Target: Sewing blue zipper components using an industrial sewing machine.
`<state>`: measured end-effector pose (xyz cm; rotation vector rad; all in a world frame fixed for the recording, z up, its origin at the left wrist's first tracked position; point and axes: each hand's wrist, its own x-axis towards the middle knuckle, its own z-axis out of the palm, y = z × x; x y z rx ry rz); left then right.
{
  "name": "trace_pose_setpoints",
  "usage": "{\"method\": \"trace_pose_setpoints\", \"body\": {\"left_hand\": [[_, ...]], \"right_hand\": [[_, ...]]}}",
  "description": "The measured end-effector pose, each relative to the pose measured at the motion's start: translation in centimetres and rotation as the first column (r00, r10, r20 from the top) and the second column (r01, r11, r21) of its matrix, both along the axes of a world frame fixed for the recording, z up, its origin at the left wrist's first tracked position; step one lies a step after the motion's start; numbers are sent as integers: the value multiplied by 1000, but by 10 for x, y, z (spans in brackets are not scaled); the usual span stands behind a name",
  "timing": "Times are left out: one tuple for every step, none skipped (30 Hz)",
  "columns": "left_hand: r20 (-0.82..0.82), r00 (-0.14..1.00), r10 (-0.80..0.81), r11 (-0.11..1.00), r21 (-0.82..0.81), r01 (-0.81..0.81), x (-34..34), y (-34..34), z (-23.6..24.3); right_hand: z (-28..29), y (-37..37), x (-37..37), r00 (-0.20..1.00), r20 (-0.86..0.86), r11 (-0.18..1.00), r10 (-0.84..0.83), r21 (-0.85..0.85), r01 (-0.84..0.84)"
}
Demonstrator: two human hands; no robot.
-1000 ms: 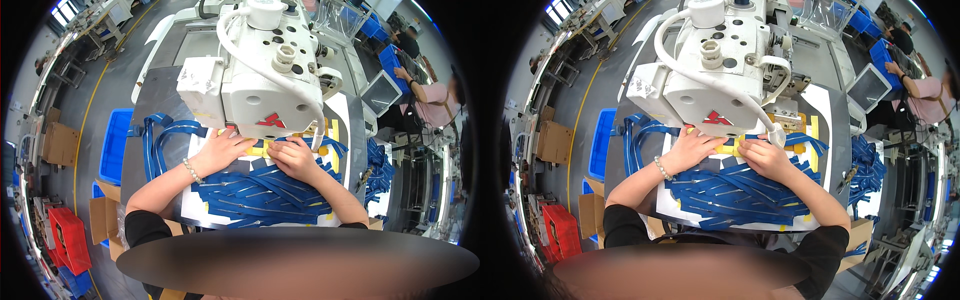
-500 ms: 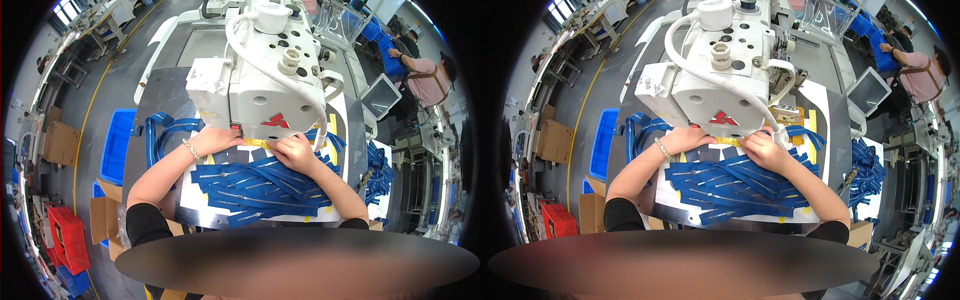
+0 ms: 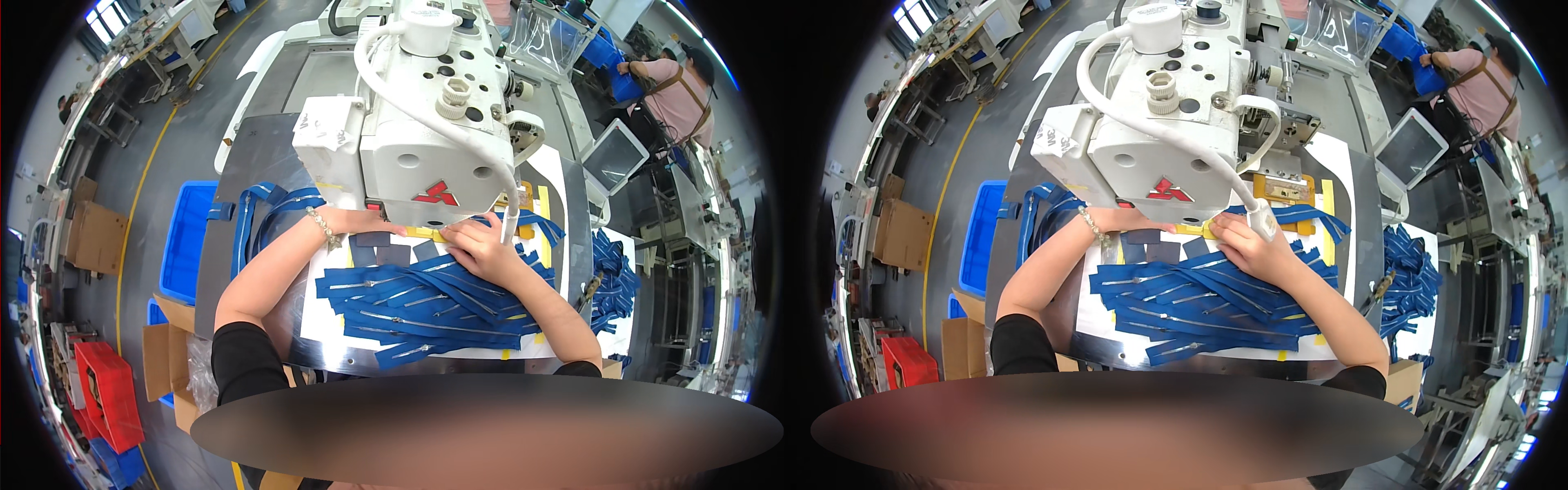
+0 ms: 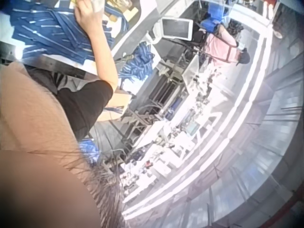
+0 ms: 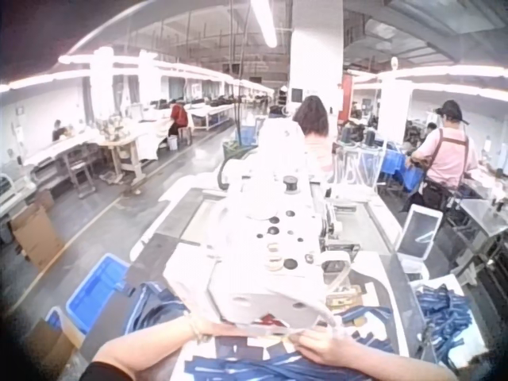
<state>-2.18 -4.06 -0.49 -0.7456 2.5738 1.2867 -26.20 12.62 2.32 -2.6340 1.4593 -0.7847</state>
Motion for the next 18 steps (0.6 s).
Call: {"method": "trace_pose_setpoints", "body": {"left_hand": [[-34, 999, 14, 1000, 12, -14, 2, -3, -14], [-72, 997, 23, 999, 25, -21, 0, -4, -18], [-74, 997, 24, 1000, 21, -23, 0, -4, -21], [-126, 992, 27, 1000, -6, -28, 2, -4, -25], [-179, 983, 26, 999, -35, -33, 3, -3, -27], [-182, 983, 27, 999, -42, -35, 5, -3, -32], [-118, 991, 64, 994, -79, -74, 8, -3, -37], [-53, 993, 105, 987, -115, -110, 11, -2, -42], [-56, 994, 98, 988, -113, -104, 6, 5, -24], [131, 984, 121, 982, -157, -100, -3, 17, 15], [317, 934, 167, 973, -204, -104, -2, 26, 40], [317, 933, 171, 973, -203, -109, 1, 29, 35], [128, 977, 170, 942, -312, -122, 4, 30, 25], [-62, 988, 143, 895, -417, -156, 8, 32, 20], [-121, 986, 117, 881, -446, -159, 10, 34, 17], [-120, 986, 119, 880, -447, -161, 12, 34, 14], [-77, 992, 104, 858, -498, -129, 12, 36, 16], [-34, 995, 91, 833, -545, -95, 12, 39, 18]], "right_hand": [[0, 0, 1, 1000, 1, 1000, 6, -5, -6], [0, 0, 1, 1000, 8, 1000, 1, 0, -1], [0, 1, 0, 1000, 15, 1000, -3, 5, 2], [-1, 1, 1, 1000, 13, 1000, 0, 0, 0], [-3, 1, 1, 1000, 28, 1000, 0, 6, 0], [-5, 1, 3, 999, 43, 1000, 1, 11, -2], [-7, 0, 4, 999, 40, 1000, 5, 5, -5], [-10, 0, 6, 999, 41, 1000, -4, 1, 4], [-13, 1, 4, 999, 38, 1000, -25, 1, 25], [-16, 3, 1, 999, 31, 999, -38, 2, 38], [-15, 2, 3, 998, 47, 999, -51, -14, 52], [-13, 1, 4, 996, 63, 997, -65, -29, 67], [-12, 1, 4, 996, 63, 998, -62, -27, 64], [-13, 0, 6, 997, 45, 996, -58, -71, 61], [-14, -1, 7, 998, 27, 992, -55, -114, 58], [-15, 0, 10, 998, 3, 988, -57, -147, 57], [-16, 2, 11, 998, 1, 989, -64, -131, 63], [-14, 4, 12, 997, -2, 991, -71, -115, 71]]}}
